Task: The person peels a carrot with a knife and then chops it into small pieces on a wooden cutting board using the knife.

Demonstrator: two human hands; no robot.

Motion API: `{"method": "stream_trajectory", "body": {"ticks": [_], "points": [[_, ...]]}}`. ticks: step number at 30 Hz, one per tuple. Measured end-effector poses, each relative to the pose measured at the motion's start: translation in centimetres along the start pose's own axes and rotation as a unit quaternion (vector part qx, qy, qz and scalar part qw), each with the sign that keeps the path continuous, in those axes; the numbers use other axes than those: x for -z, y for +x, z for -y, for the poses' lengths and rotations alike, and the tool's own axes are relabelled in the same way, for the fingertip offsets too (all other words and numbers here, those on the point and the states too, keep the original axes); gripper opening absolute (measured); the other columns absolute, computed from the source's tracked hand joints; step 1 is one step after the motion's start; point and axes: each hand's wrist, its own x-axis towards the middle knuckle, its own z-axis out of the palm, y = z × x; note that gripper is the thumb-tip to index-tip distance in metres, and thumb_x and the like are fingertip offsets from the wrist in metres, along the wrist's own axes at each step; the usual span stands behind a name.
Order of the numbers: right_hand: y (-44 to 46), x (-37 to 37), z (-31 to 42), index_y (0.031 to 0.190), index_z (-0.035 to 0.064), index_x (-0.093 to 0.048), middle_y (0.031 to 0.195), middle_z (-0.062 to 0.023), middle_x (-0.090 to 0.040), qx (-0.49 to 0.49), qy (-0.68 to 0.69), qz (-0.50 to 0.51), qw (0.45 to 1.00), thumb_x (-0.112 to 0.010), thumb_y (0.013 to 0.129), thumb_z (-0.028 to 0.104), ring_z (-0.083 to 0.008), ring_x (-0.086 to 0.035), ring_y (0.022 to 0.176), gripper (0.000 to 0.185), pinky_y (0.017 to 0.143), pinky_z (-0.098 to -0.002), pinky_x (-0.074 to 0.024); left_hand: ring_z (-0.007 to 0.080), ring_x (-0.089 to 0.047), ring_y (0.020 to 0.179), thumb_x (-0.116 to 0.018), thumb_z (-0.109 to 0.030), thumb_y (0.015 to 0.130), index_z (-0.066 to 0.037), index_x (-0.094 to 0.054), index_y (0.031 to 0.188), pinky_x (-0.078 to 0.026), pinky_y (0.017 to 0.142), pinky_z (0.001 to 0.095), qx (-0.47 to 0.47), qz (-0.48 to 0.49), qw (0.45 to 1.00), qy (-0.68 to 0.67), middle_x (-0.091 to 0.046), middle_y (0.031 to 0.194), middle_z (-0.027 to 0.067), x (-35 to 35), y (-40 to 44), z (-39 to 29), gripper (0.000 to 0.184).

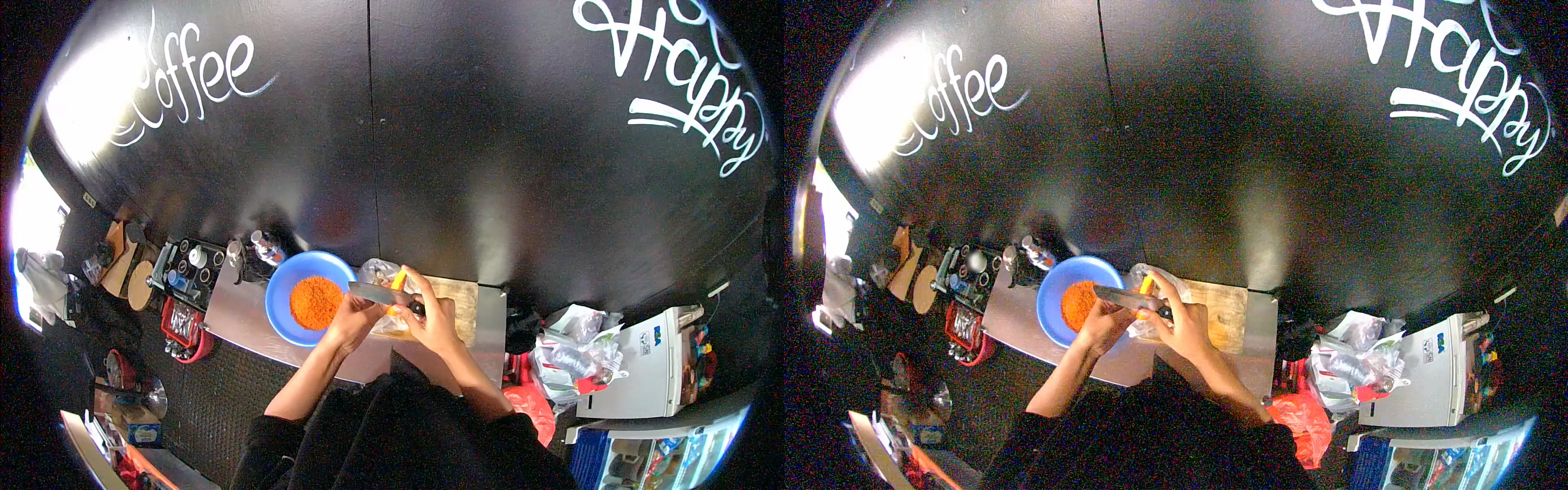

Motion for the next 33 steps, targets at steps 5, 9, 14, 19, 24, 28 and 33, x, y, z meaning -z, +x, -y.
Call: {"method": "stream_trajectory", "body": {"ticks": [5, 9, 14, 19, 24, 28, 33], "points": [[-0.1, -0.4, -0.3, 0.123, 0.01, -0.035, 0.063, -0.0113, -0.061, 0.009, -0.012, -0.02, 1.0, -0.064, 0.072, 0.026, -0.0189, -0.052, 0.04, 0.061, 0.041, -0.0271, -0.0382, 0.0128, -0.054, 0.087, -0.055, 0.001, 0.078, 0.0, -0.054, 0.099, -0.042, 0.081, 0.0274, 0.004, -0.01, 1.0, -0.002, -0.059, 0.096, 0.0049, 0.0, 0.2, 0.0, 0.022], [-0.2, -0.6, -0.2, 0.123, 0.0098, -0.036, 0.063, -0.0119, -0.061, 0.001, -0.004, -0.024, 1.0, -0.065, 0.072, 0.025, -0.0195, -0.053, 0.041, 0.06, 0.042, -0.0273, -0.0387, 0.0133, -0.054, 0.087, -0.054, 0.002, 0.078, 0.0, -0.054, 0.1, -0.042, 0.081, 0.0273, -0.011, -0.008, 1.0, 0.029, -0.059, 0.096, 0.0049, -0.2, -0.1, -0.6, 0.022], [-0.1, -0.4, -0.4, 0.126, 0.0134, -0.032, 0.066, -0.0116, -0.061, -0.035, 0.032, 0.045, 0.998, -0.064, 0.073, 0.026, -0.021, -0.055, 0.045, 0.064, 0.043, -0.0282, -0.0393, 0.0137, -0.053, 0.086, -0.056, -0.002, 0.076, 0.002, -0.051, 0.106, -0.044, 0.074, 0.0254, 0.019, -0.012, 0.999, 0.037, -0.057, 0.098, 0.0074, -0.3, -0.3, -0.9, 0.031], [0.8, 0.2, 0.0, 0.127, 0.0154, -0.032, 0.071, -0.0125, -0.061, 0.003, -0.028, 0.068, 0.997, -0.064, 0.073, 0.029, -0.0231, -0.056, 0.048, 0.065, 0.046, -0.0301, -0.041, 0.0121, -0.052, 0.087, -0.056, -0.003, 0.077, 0.002, -0.051, 0.107, -0.043, 0.074, 0.0243, 0.004, -0.043, 0.998, 0.053, -0.057, 0.098, 0.0074, 0.9, 0.4, 0.7, 0.031], [0.2, -1.1, -0.8, 0.125, 0.0158, -0.035, 0.074, -0.012, -0.062, 0.007, -0.056, 0.025, 0.998, -0.063, 0.073, 0.033, -0.0245, -0.058, 0.052, 0.061, 0.048, -0.0317, -0.0422, 0.0104, -0.052, 0.084, -0.055, -0.004, 0.078, 0.001, -0.051, 0.105, -0.043, 0.074, 0.0243, -0.052, -0.069, 0.989, 0.118, -0.057, 0.097, 0.0066, 0.1, 0.3, 0.5, 0.028], [0.1, -1.4, -1.0, 0.123, 0.0158, -0.036, 0.082, -0.0121, -0.06, -0.007, -0.079, 0.017, 0.997, -0.06, 0.074, 0.035, -0.0266, -0.059, 0.06, 0.058, 0.051, -0.0343, -0.0444, 0.0146, -0.052, 0.093, -0.051, 0.002, 0.078, 0.001, -0.052, 0.104, -0.041, 0.082, 0.0273, -0.006, -0.049, 0.992, 0.117, -0.057, 0.101, 0.007, -0.3, 0.0, 0.1, 0.025], [1.0, 0.3, -0.3, 0.124, 0.0166, -0.036, 0.081, -0.0123, -0.06, 0.011, -0.116, 0.065, 0.991, -0.057, 0.076, 0.037, -0.0277, -0.059, 0.061, 0.056, 0.047, -0.0353, -0.045, 0.0153, -0.053, 0.091, -0.049, 0.002, 0.079, 0.0, -0.052, 0.102, -0.042, 0.08, 0.0273, 0.003, -0.022, 1.0, 0.003, -0.058, 0.098, 0.0064, 0.3, 0.4, 0.6, 0.023]]}}
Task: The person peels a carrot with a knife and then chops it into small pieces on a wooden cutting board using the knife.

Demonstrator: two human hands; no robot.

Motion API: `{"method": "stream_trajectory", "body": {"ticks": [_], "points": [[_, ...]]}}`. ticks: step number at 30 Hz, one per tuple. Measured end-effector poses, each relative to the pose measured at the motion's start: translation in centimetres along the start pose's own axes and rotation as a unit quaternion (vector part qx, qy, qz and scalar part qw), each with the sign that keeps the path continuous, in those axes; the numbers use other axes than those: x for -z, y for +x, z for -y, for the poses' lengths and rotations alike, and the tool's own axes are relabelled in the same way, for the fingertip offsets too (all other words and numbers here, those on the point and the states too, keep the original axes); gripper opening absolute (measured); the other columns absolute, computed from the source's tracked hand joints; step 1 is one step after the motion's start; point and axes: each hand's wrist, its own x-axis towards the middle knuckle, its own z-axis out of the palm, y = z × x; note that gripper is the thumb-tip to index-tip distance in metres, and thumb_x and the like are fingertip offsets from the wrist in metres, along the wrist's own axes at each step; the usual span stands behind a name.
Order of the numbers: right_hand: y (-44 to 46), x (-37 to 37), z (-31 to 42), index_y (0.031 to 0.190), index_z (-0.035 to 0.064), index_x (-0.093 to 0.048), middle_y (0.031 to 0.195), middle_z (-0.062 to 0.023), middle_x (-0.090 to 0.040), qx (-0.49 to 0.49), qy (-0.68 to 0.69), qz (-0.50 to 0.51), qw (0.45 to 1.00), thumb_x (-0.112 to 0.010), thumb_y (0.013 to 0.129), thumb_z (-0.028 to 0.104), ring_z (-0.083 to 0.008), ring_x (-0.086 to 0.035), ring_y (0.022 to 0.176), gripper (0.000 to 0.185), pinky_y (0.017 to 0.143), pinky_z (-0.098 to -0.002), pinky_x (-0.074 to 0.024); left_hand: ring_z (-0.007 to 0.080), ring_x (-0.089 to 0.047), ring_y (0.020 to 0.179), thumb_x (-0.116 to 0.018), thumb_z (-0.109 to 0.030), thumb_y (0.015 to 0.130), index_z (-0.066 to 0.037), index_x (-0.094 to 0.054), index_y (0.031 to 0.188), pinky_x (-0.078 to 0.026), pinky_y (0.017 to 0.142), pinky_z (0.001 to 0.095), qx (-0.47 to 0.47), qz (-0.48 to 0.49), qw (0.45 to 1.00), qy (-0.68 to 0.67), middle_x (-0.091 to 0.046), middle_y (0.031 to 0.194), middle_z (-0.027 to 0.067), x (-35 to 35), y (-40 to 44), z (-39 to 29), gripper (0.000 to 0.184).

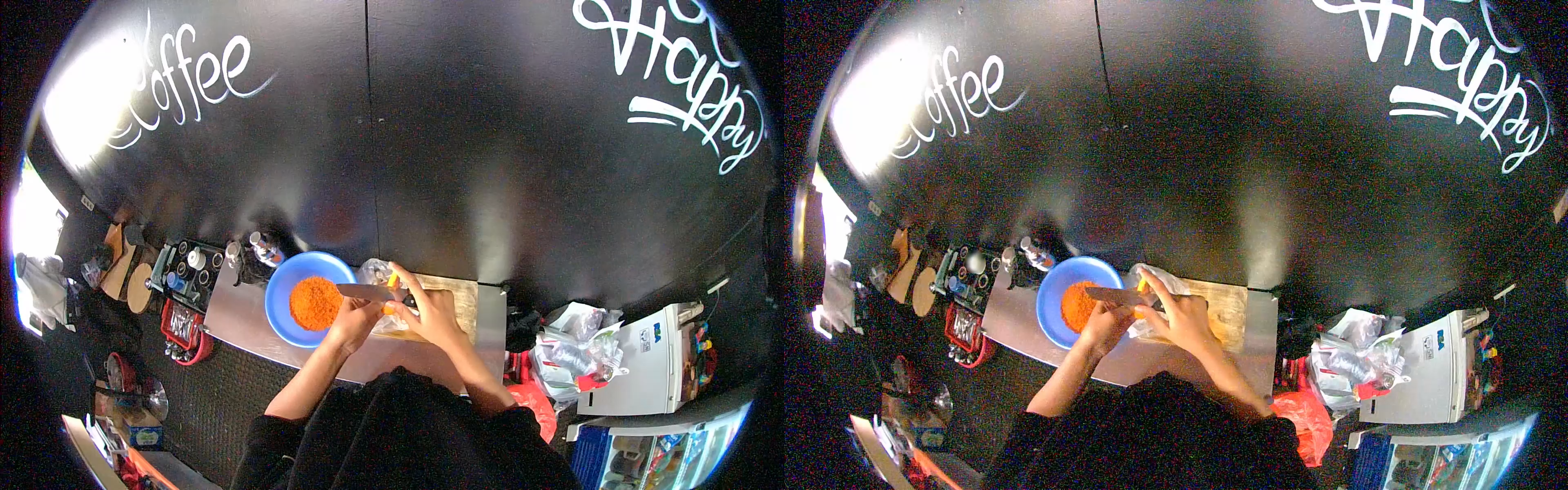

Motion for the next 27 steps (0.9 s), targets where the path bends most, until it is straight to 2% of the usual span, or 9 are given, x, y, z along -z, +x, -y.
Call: {"method": "stream_trajectory", "body": {"ticks": [2, 6, 12, 14, 17, 20, 24, 26, 27], "points": [[-0.1, 0.4, -0.2, 0.12, 0.0137, -0.04, 0.068, -0.0095, -0.059, -0.019, -0.01, 0.043, 0.999, -0.061, 0.074, 0.03, -0.0257, -0.054, 0.049, 0.053, 0.047, -0.035, -0.0398, 0.0169, -0.054, 0.092, -0.046, 0.004, 0.079, 0.0, -0.051, 0.103, -0.044, 0.081, 0.0284, 0.05, -0.041, 0.993, -0.099, -0.057, 0.099, 0.0069, -0.1, 0.2, 0.1, 0.024], [-0.9, -0.5, -1.6, 0.116, 0.0123, -0.043, 0.071, -0.0104, -0.059, 0.022, -0.005, -0.015, 1.0, -0.062, 0.074, 0.028, -0.0248, -0.053, 0.049, 0.048, 0.047, -0.0339, -0.0396, 0.0181, -0.054, 0.093, -0.044, 0.003, 0.08, 0.0, -0.05, 0.104, -0.045, 0.081, 0.03, 0.053, 0.001, 0.992, -0.115, -0.055, 0.101, 0.0082, -0.1, 0.2, -0.3, 0.024], [-0.8, 0.9, -0.9, 0.109, 0.0104, -0.05, 0.084, -0.0118, -0.061, 0.001, 0.063, 0.053, 0.997, -0.06, 0.075, 0.02, -0.0263, -0.059, 0.066, 0.037, 0.057, -0.0328, -0.0448, 0.0182, -0.054, 0.09, -0.049, -0.006, 0.081, -0.003, -0.048, 0.107, -0.046, 0.079, 0.0311, 0.101, 0.009, 0.993, -0.065, -0.055, 0.099, 0.0079, 0.5, 1.0, -0.6, 0.026], [-0.9, 0.8, -1.9, 0.111, 0.0186, -0.05, 0.078, -0.0094, -0.062, 0.044, 0.097, 0.024, 0.994, -0.056, 0.077, 0.03, -0.0244, -0.06, 0.061, 0.036, 0.051, -0.0348, -0.0457, 0.016, -0.056, 0.086, -0.05, -0.014, 0.083, -0.004, -0.05, 0.106, -0.048, 0.073, 0.0278, 0.149, 0.05, 0.985, -0.077, -0.056, 0.098, 0.0063, -0.8, 0.6, -2.6, 0.024], [-0.8, 0.9, -2.1, 0.114, 0.0224, -0.05, 0.077, -0.0103, -0.061, 0.073, 0.128, -0.015, 0.989, -0.058, 0.076, 0.028, -0.0249, -0.059, 0.058, 0.039, 0.051, -0.0351, -0.0458, 0.0144, -0.056, 0.085, -0.05, -0.021, 0.084, -0.005, -0.052, 0.106, -0.048, 0.072, 0.0264, 0.165, 0.024, 0.985, -0.047, -0.057, 0.097, 0.0059, -0.2, 1.1, -1.8, 0.026], [-0.8, 1.4, -1.9, 0.116, 0.0246, -0.049, 0.077, -0.0109, -0.061, 0.056, 0.125, -0.005, 0.991, -0.06, 0.075, 0.025, -0.025, -0.058, 0.057, 0.042, 0.051, -0.0348, -0.0461, 0.0146, -0.056, 0.084, -0.048, -0.022, 0.085, -0.005, -0.052, 0.104, -0.047, 0.074, 0.0276, 0.109, 0.067, 0.989, -0.07, -0.058, 0.095, 0.0065, 0.8, 2.0, 0.0, 0.026], [-1.3, 1.7, -2.0, 0.115, 0.0236, -0.05, 0.078, -0.0104, -0.062, -0.001, 0.119, 0.03, 0.992, -0.061, 0.074, 0.023, -0.0245, -0.059, 0.058, 0.043, 0.052, -0.0336, -0.0464, 0.0159, -0.055, 0.086, -0.048, -0.018, 0.085, -0.003, -0.051, 0.105, -0.046, 0.077, 0.0289, 0.102, 0.089, 0.985, -0.105, -0.058, 0.097, 0.0072, 1.2, 2.4, 0.5, 0.025], [-1.2, 2.3, -1.4, 0.11, 0.0098, -0.054, 0.098, -0.0125, -0.06, -0.025, 0.13, 0.061, 0.989, -0.062, 0.072, 0.009, -0.026, -0.061, 0.083, 0.039, 0.07, -0.0314, -0.0482, 0.0175, -0.055, 0.089, -0.05, -0.016, 0.084, -0.002, -0.05, 0.107, -0.046, 0.077, 0.0296, 0.102, 0.059, 0.99, -0.075, -0.056, 0.1, 0.0078, 1.3, 2.3, 0.6, 0.027], [-1.2, 1.9, -1.5, 0.11, 0.0098, -0.054, 0.098, -0.0125, -0.06, -0.025, 0.131, 0.061, 0.989, -0.062, 0.072, 0.009, -0.026, -0.061, 0.083, 0.039, 0.07, -0.0314, -0.0482, 0.0175, -0.055, 0.089, -0.05, -0.016, 0.084, -0.002, -0.05, 0.107, -0.046, 0.077, 0.0296, 0.102, 0.059, 0.99, -0.075, -0.056, 0.1, 0.0078, 1.1, 2.2, 0.4, 0.027]]}}
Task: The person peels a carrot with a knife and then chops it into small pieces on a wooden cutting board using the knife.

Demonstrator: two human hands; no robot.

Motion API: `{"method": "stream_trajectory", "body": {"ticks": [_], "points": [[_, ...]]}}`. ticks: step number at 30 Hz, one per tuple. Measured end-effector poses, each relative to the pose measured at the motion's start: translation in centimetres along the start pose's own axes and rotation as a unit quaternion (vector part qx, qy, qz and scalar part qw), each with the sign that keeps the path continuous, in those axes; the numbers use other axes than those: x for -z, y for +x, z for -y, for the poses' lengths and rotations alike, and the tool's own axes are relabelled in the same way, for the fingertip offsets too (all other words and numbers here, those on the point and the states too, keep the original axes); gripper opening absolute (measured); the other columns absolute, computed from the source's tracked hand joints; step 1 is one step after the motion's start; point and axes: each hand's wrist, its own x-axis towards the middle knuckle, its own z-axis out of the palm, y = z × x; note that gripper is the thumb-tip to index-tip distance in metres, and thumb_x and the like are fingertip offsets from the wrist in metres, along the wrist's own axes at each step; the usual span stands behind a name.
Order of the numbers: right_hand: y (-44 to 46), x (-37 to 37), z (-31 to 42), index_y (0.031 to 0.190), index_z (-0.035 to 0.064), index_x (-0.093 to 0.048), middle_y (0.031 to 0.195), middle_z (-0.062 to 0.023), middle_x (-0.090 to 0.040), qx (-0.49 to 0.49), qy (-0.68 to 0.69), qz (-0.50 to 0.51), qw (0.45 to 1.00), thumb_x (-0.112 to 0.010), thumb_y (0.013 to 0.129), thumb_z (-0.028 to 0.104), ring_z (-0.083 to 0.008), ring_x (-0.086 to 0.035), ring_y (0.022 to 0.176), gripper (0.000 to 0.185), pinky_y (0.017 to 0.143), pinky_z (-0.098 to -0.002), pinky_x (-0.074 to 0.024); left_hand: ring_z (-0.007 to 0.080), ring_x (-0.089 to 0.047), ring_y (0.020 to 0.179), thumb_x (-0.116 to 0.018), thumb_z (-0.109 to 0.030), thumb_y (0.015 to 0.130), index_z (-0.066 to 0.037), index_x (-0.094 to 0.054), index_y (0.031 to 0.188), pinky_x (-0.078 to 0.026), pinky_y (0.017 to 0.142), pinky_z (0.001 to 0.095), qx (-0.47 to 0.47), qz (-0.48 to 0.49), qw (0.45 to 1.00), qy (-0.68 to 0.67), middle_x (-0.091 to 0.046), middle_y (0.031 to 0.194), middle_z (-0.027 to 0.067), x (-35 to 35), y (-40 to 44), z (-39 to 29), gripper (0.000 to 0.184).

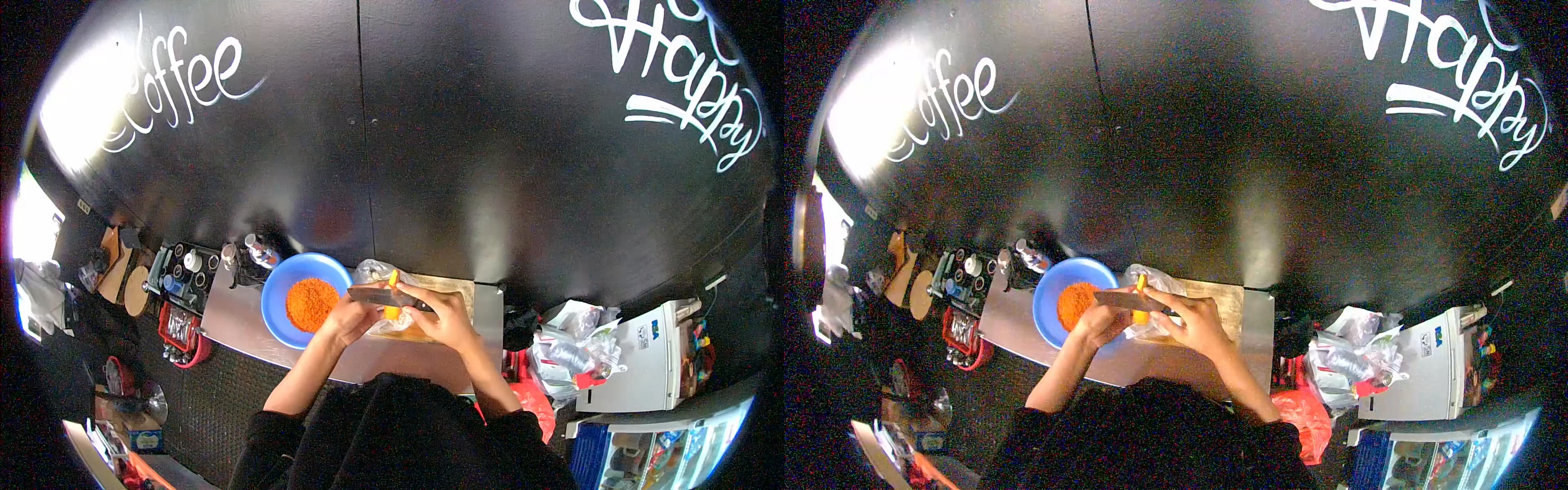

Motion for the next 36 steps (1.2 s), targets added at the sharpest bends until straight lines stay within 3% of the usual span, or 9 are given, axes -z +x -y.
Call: {"method": "stream_trajectory", "body": {"ticks": [2, 8, 15, 17, 22, 27, 29, 31, 36], "points": [[0.2, -1.1, -0.8, 0.112, 0.0209, -0.052, 0.075, -0.0072, -0.061, 0.106, -0.048, -0.104, 0.988, -0.061, 0.074, 0.021, -0.0222, -0.058, 0.055, 0.04, 0.049, -0.0319, -0.0453, 0.0189, -0.054, 0.091, -0.054, -0.012, 0.08, -0.001, -0.049, 0.108, -0.046, 0.077, 0.0317, -0.023, -0.005, 1.0, 0.001, -0.055, 0.103, 0.008, -0.9, -0.6, -0.6, 0.03], [-0.3, -2.7, -0.5, 0.108, 0.015, -0.055, 0.073, -0.0061, -0.061, 0.059, -0.026, -0.122, 0.99, -0.061, 0.073, 0.016, -0.0197, -0.057, 0.053, 0.035, 0.047, -0.0289, -0.0445, 0.0204, -0.054, 0.09, -0.055, 0.0, 0.073, 0.0, -0.05, 0.104, -0.048, 0.073, 0.0314, -0.081, -0.103, 0.989, 0.061, -0.054, 0.102, 0.0092, -1.9, -1.3, -0.7, 0.031], [0.0, -3.7, -1.5, 0.109, 0.0144, -0.054, 0.075, -0.0092, -0.061, 0.078, -0.017, -0.137, 0.987, -0.061, 0.074, 0.019, -0.0227, -0.057, 0.053, 0.036, 0.046, -0.0316, -0.0443, 0.0191, -0.057, 0.086, -0.05, 0.002, 0.077, 0.003, -0.049, 0.106, -0.049, 0.072, 0.0291, -0.037, -0.049, 0.992, 0.109, -0.055, 0.101, 0.0122, 0.5, -0.3, 0.7, 0.029], [0.0, -2.4, -1.1, 0.112, 0.0159, -0.052, 0.075, -0.0096, -0.061, 0.06, -0.034, -0.106, 0.992, -0.061, 0.074, 0.02, -0.0237, -0.058, 0.054, 0.039, 0.047, -0.0322, -0.0446, 0.0208, -0.056, 0.088, -0.047, 0.006, 0.075, 0.004, -0.047, 0.108, -0.049, 0.073, 0.0302, -0.065, -0.092, 0.993, -0.032, -0.055, 0.102, 0.0134, 0.3, -0.2, 0.9, 0.032], [-0.2, -2.3, -0.9, 0.118, 0.0198, -0.045, 0.075, -0.01, -0.062, 0.04, -0.065, -0.064, 0.995, -0.062, 0.074, 0.024, -0.0256, -0.059, 0.056, 0.048, 0.048, -0.0328, -0.0449, 0.0228, -0.054, 0.093, -0.047, 0.006, 0.074, 0.003, -0.046, 0.108, -0.048, 0.077, 0.0334, -0.046, -0.056, 0.997, -0.017, -0.053, 0.105, 0.0126, -0.4, -0.7, 0.0, 0.034], [-0.3, -3.7, -0.8, 0.115, 0.0174, -0.05, 0.075, -0.0086, -0.061, 0.069, -0.045, -0.149, 0.985, -0.061, 0.074, 0.019, -0.0213, -0.058, 0.054, 0.042, 0.045, -0.0307, -0.0433, 0.0222, -0.053, 0.093, -0.051, 0.003, 0.074, 0.0, -0.045, 0.11, -0.048, 0.077, 0.0342, -0.063, -0.082, 0.995, 0.015, -0.054, 0.104, 0.0102, -1.6, -1.2, -0.4, 0.037], [-0.6, -3.9, -0.5, 0.113, 0.0157, -0.052, 0.07, -0.0067, -0.059, 0.043, -0.041, -0.137, 0.989, -0.06, 0.074, 0.018, -0.0197, -0.056, 0.051, 0.039, 0.044, -0.0299, -0.0423, 0.0113, -0.056, 0.076, -0.053, 0.002, 0.075, 0.001, -0.058, 0.093, -0.046, 0.062, 0.0233, -0.115, -0.1, 0.988, 0.03, -0.06, 0.088, 0.005, -2.0, -1.3, -0.3, 0.019], [-0.5, -4.1, 0.0, 0.107, 0.0073, -0.055, 0.073, -0.0099, -0.061, 0.014, -0.044, -0.14, 0.989, -0.061, 0.073, 0.007, -0.0171, -0.054, 0.046, 0.035, 0.043, -0.0274, -0.042, 0.0094, -0.054, 0.072, -0.054, 0.002, 0.075, 0.001, -0.059, 0.087, -0.043, 0.059, 0.0219, -0.117, -0.113, 0.985, 0.052, -0.06, 0.085, 0.0038, -1.3, -1.0, 0.3, 0.013], [-0.5, -5.4, -0.1, 0.106, 0.0053, -0.055, 0.067, -0.0079, -0.059, 0.025, -0.022, -0.196, 0.98, -0.06, 0.074, 0.007, -0.0116, -0.047, 0.039, 0.033, 0.039, -0.0249, -0.0367, 0.0057, -0.05, 0.065, -0.055, 0.001, 0.075, 0.001, -0.062, 0.074, -0.038, 0.055, 0.0197, -0.183, -0.165, 0.947, 0.205, -0.059, 0.078, 0.0006, -1.8, -1.0, 0.7, 0.008]]}}
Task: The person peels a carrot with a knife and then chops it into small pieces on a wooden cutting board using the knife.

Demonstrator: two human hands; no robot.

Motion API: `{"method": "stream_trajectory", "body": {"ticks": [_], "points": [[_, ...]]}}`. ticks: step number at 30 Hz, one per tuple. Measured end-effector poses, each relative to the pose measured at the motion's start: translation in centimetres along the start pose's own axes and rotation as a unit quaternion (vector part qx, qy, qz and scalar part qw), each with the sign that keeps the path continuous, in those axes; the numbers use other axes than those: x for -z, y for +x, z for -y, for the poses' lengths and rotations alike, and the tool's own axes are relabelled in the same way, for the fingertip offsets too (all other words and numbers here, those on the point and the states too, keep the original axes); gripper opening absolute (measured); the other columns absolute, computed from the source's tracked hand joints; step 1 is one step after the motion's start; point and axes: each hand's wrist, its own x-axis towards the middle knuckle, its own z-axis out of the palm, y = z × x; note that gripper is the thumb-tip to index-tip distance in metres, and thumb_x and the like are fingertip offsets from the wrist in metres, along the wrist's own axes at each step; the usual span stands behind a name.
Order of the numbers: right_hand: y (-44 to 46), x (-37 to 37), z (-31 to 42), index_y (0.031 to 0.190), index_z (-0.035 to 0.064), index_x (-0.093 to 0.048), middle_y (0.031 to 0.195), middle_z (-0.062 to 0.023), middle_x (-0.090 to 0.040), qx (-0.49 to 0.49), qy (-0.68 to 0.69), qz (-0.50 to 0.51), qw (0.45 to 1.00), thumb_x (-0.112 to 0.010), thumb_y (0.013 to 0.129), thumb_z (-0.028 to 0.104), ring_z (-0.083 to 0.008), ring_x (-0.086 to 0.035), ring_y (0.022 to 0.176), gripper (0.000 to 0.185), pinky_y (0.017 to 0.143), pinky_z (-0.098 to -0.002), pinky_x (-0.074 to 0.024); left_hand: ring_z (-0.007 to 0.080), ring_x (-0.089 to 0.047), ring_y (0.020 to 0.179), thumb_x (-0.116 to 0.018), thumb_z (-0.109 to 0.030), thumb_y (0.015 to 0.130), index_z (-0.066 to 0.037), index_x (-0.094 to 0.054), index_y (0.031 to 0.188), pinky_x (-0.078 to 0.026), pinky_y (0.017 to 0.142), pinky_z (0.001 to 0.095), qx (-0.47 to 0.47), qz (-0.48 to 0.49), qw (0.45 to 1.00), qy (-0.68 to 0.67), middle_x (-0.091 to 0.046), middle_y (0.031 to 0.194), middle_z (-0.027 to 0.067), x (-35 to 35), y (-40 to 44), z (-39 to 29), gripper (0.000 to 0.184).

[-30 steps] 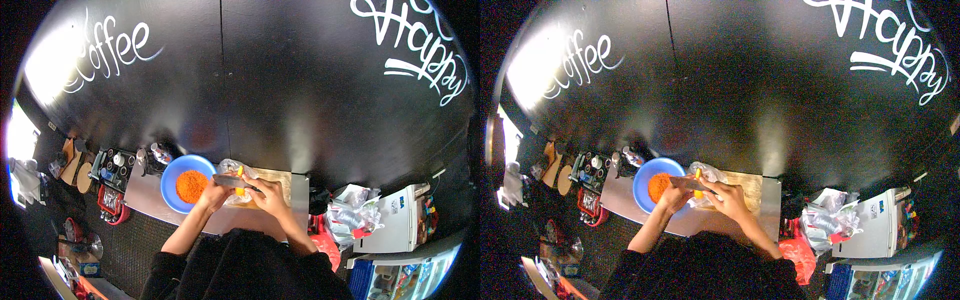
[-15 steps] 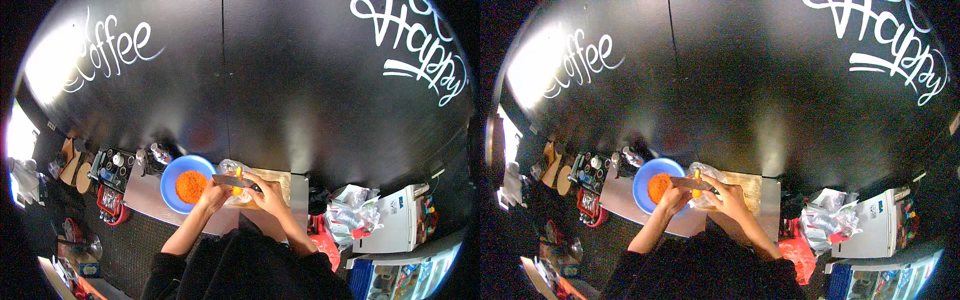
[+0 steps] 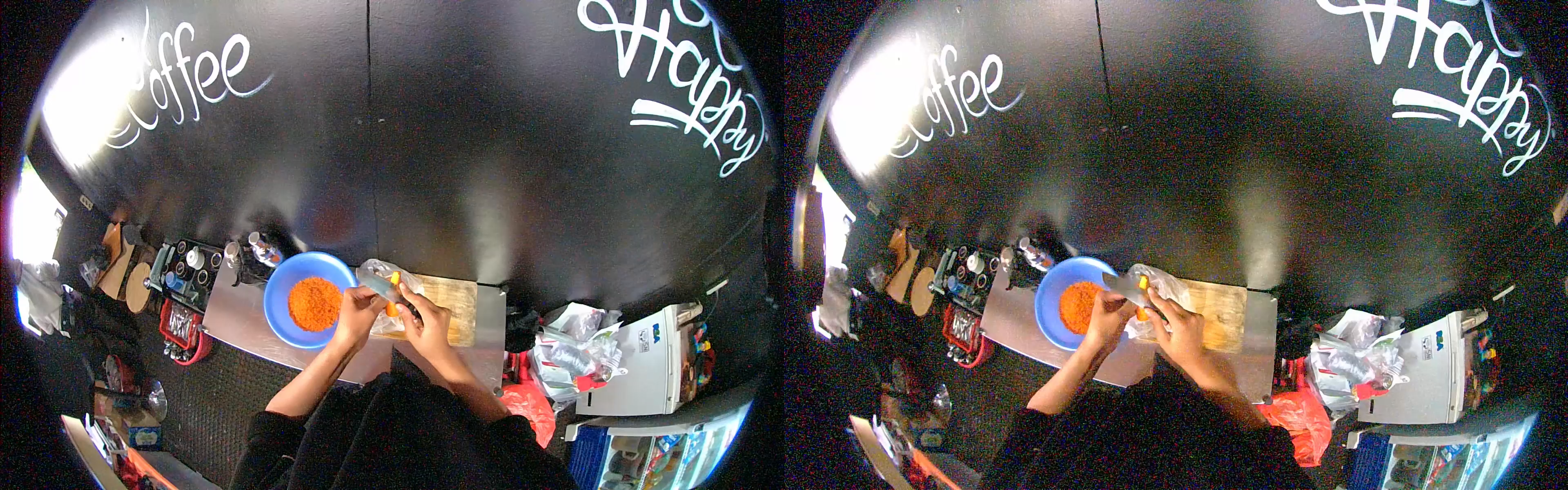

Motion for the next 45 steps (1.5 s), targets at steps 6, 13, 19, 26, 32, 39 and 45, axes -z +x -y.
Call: {"method": "stream_trajectory", "body": {"ticks": [6, 13, 19, 26, 32, 39, 45], "points": [[0.2, 0.4, 0.5, 0.11, 0.0097, -0.05, 0.083, -0.0118, -0.061, -0.087, 0.078, 0.015, 0.993, -0.06, 0.076, 0.019, -0.0236, -0.06, 0.058, 0.037, 0.049, -0.0304, -0.0454, 0.0064, -0.051, 0.071, -0.054, 0.002, 0.074, 0.001, -0.062, 0.076, -0.038, 0.058, 0.0196, -0.056, 0.024, 0.998, 0.019, -0.059, 0.086, 0.0024, 0.3, 0.4, 0.3, 0.008], [1.1, 2.1, -0.6, 0.122, 0.0151, -0.041, 0.082, -0.0109, -0.062, -0.029, 0.007, 0.109, 0.994, -0.062, 0.075, 0.023, -0.021, -0.056, 0.048, 0.052, 0.045, -0.0301, -0.0428, 0.0163, -0.055, 0.087, -0.054, -0.001, 0.076, 0.003, -0.053, 0.1, -0.043, 0.078, 0.0278, 0.042, 0.08, 0.996, -0.027, -0.059, 0.096, 0.0091, 1.3, 1.1, -0.7, 0.024], [1.4, 1.7, 0.9, 0.119, 0.0083, -0.042, 0.078, -0.0086, -0.061, -0.032, 0.015, 0.074, 0.997, -0.062, 0.072, 0.012, -0.0132, -0.047, 0.039, 0.051, 0.04, -0.0244, -0.0367, 0.0152, -0.055, 0.086, -0.055, -0.003, 0.077, 0.001, -0.054, 0.098, -0.044, 0.077, 0.0276, 0.022, 0.106, 0.994, -0.006, -0.059, 0.095, 0.0073, 1.2, 0.7, -1.4, 0.022], [1.4, 1.1, 0.9, 0.119, 0.0144, -0.043, 0.076, -0.0107, -0.062, -0.029, 0.002, 0.056, 0.998, -0.06, 0.075, 0.023, -0.0205, -0.056, 0.046, 0.048, 0.044, -0.0307, -0.0425, 0.0099, -0.054, 0.079, -0.053, 0.001, 0.077, 0.001, -0.057, 0.094, -0.043, 0.069, 0.0236, 0.036, 0.105, 0.993, -0.029, -0.06, 0.089, 0.0042, 1.3, 0.1, -1.3, 0.017], [2.2, 2.3, -0.1, 0.119, 0.0166, -0.043, 0.069, -0.0104, -0.061, 0.029, -0.046, 0.116, 0.992, -0.06, 0.076, 0.026, -0.0217, -0.057, 0.048, 0.048, 0.044, -0.032, -0.0425, 0.0122, -0.054, 0.083, -0.053, 0.0, 0.078, 0.001, -0.055, 0.099, -0.044, 0.073, 0.0251, 0.091, 0.078, 0.992, -0.035, -0.059, 0.092, 0.0064, 1.1, 0.1, -3.0, 0.021], [1.9, 1.8, 0.3, 0.115, 0.0161, -0.045, 0.069, -0.01, -0.061, 0.009, -0.029, 0.082, 0.996, -0.06, 0.075, 0.026, -0.0226, -0.058, 0.051, 0.044, 0.045, -0.0326, -0.0431, 0.0128, -0.055, 0.083, -0.053, -0.001, 0.078, 0.001, -0.056, 0.097, -0.044, 0.074, 0.026, 0.039, 0.071, 0.997, -0.006, -0.06, 0.091, 0.0068, 0.7, 0.3, -1.7, 0.019], [2.5, 2.1, 0.0, 0.107, 0.0088, -0.047, 0.084, -0.0105, -0.061, 0.012, -0.005, 0.089, 0.996, -0.06, 0.075, 0.018, -0.0232, -0.06, 0.059, 0.037, 0.05, -0.031, -0.0444, 0.0107, -0.055, 0.077, -0.052, -0.002, 0.081, 0.001, -0.058, 0.09, -0.045, 0.07, 0.0242, 0.01, 0.116, 0.992, -0.05, -0.061, 0.087, 0.0058, 0.4, 0.2, -1.3, 0.012]]}}
